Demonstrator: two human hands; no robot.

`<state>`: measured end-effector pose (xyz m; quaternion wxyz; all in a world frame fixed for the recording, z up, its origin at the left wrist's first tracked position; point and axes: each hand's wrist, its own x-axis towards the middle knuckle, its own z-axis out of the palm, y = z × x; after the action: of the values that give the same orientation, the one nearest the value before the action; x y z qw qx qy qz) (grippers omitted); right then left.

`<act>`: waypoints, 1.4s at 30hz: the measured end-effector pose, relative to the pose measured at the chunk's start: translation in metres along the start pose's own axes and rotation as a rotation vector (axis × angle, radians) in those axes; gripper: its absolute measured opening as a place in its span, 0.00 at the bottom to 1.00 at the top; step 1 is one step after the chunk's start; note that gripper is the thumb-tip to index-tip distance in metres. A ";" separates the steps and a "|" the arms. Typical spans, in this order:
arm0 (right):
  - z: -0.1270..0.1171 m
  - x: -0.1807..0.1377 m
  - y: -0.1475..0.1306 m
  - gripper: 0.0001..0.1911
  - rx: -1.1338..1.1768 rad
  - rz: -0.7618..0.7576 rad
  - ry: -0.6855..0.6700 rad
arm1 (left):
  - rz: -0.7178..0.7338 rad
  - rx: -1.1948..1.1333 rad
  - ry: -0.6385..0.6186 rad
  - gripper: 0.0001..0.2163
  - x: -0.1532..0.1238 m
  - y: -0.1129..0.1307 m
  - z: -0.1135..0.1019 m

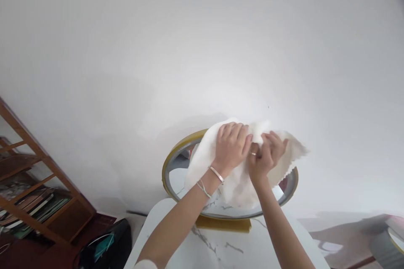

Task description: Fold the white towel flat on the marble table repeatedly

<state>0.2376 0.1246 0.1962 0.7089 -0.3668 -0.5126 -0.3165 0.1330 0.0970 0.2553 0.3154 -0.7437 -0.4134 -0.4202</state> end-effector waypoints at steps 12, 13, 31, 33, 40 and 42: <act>0.049 -0.010 -0.112 0.23 0.356 -0.702 -0.692 | -0.780 -0.079 0.258 0.15 -0.122 -0.108 -0.036; 0.049 -0.013 -0.113 0.23 0.348 -0.712 -0.714 | -0.784 -0.066 0.277 0.15 -0.126 -0.108 -0.035; -0.018 -0.003 0.040 0.15 -0.102 0.018 -0.096 | 0.098 0.070 -0.016 0.12 0.015 0.027 0.026; -0.025 -0.015 0.056 0.15 -0.140 0.051 -0.079 | 0.174 0.070 -0.025 0.13 0.015 0.040 0.037; -0.054 -0.063 0.091 0.17 -0.204 0.088 -0.088 | 0.374 0.082 -0.034 0.15 -0.009 0.071 0.064; -0.065 -0.086 0.100 0.20 -0.222 0.086 -0.123 | 0.427 0.075 -0.035 0.17 -0.021 0.077 0.070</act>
<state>0.3287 0.1289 0.0808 0.6439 -0.4834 -0.5009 -0.3174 0.2203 0.1115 0.1957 0.4173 -0.8093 -0.2673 -0.3153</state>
